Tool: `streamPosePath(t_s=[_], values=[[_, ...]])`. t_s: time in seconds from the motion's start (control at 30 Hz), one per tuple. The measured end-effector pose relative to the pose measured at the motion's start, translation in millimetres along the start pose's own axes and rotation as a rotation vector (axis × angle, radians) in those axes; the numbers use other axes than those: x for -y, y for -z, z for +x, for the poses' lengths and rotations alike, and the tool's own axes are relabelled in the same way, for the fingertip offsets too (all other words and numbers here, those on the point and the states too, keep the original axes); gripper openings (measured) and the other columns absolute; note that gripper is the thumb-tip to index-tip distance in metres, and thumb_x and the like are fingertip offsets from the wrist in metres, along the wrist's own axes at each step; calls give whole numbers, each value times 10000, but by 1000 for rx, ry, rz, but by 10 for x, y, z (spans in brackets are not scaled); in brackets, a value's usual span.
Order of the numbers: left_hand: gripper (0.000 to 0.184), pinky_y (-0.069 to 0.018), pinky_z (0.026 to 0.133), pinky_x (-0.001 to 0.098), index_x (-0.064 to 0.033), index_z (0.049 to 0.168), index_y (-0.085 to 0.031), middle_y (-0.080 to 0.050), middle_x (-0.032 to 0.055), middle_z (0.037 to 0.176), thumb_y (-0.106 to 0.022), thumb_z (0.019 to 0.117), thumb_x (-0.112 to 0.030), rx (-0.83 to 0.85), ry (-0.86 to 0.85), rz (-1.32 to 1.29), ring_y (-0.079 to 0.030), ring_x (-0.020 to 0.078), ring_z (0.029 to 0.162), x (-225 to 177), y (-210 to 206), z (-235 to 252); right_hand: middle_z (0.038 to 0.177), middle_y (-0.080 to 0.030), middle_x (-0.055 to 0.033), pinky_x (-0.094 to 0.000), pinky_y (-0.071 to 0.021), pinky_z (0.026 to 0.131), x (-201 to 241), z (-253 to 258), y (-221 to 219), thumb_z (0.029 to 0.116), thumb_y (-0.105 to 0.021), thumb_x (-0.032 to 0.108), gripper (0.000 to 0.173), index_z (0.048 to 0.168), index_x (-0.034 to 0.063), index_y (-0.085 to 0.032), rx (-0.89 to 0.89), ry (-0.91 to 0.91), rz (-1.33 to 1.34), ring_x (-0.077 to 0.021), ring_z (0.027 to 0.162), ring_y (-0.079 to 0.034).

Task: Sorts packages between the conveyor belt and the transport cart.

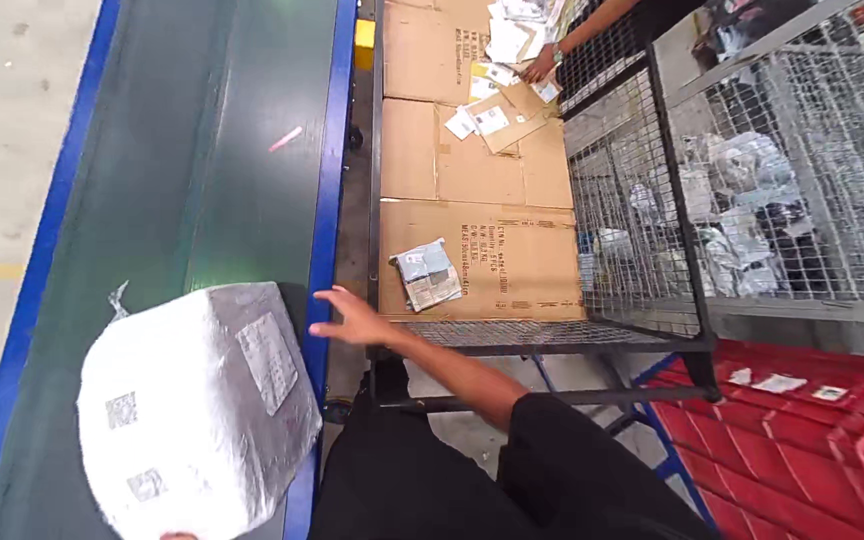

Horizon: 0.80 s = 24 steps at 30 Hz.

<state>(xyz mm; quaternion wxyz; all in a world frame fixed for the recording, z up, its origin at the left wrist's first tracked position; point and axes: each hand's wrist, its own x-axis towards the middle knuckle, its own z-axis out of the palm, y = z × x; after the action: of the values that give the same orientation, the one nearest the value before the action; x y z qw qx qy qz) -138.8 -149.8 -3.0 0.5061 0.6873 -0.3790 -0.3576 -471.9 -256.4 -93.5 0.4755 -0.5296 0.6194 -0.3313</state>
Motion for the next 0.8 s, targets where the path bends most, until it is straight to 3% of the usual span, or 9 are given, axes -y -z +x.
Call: streamPosePath(t_s=[0.1,0.2,0.33,0.43,0.53,0.6,0.67,0.73,0.8], values=[[356,-517,982,216,98,1364,-414,-577,48,1191,-360,1083,-115,15,-39,24,-605,-14,1092,-157,-392,86,1600,-400,-175,-579,-267,1234,132,-194,-622,833,-792,521,856,1498,67,-502,-219,-101,201,-401,1527,-249],[250,-539,898,182,84,1204,-530,-602,5,1038,-476,1053,-107,41,-151,72,-624,-35,966,-456,-854,144,1615,-368,-195,-546,-320,1219,140,-297,-727,873,-760,506,880,1548,52,-422,-285,-129,452,-365,1521,-288],[235,-560,771,133,102,1122,-577,-631,-23,929,-572,998,-97,194,-319,138,-634,-68,832,-870,-1429,51,1608,-337,-198,-480,-511,1046,127,-440,-204,972,-567,391,907,1635,47,-53,-104,-47,844,-261,1389,-478],[254,-577,707,126,83,1084,-626,-684,-30,890,-629,979,-148,424,-486,143,-652,-71,772,-1142,-1892,-138,1267,-604,-55,-316,-563,884,296,-759,194,1064,-406,147,460,1508,63,-321,-278,-300,1088,-87,1076,-628],[305,-610,891,243,11,1127,-691,-757,64,1072,-664,998,-264,624,-702,128,-719,52,1016,-1379,-2500,-321,1031,-624,-74,-167,-516,806,565,-943,799,1050,-378,-53,250,1275,-43,-488,-460,-688,929,-8,900,-604],[356,-583,1024,361,0,1216,-695,-734,127,1220,-680,989,-274,743,-807,114,-689,184,1190,-1544,-3027,-394,1344,-606,-181,-181,-418,1044,610,-996,1339,1030,-485,-31,379,1397,-124,-472,-366,-775,476,-78,1203,-568],[466,-533,1088,419,14,1341,-635,-676,160,1335,-668,999,-300,886,-892,132,-632,251,1284,-1759,-3646,-365,1438,-548,-243,-275,-373,1134,520,-823,1937,1038,-512,50,421,1416,-132,-473,-361,-726,130,-182,1326,-533],[631,-408,1188,463,-3,1522,-444,-513,163,1529,-585,1037,-380,1061,-939,161,-483,269,1430,-1955,-4269,-251,1459,-523,-205,-274,-385,1114,536,-306,2809,1068,-442,10,408,1465,-81,-424,-534,-683,223,-162,1298,-523],[706,-329,1235,463,-51,1605,-302,-319,125,1662,-529,1055,-431,1170,-935,176,-333,247,1525,-2053,-4624,-222,1202,-599,-139,-267,-534,880,57,471,3690,1113,-209,89,364,1381,-12,-434,-883,-274,475,-132,1041,-609]])
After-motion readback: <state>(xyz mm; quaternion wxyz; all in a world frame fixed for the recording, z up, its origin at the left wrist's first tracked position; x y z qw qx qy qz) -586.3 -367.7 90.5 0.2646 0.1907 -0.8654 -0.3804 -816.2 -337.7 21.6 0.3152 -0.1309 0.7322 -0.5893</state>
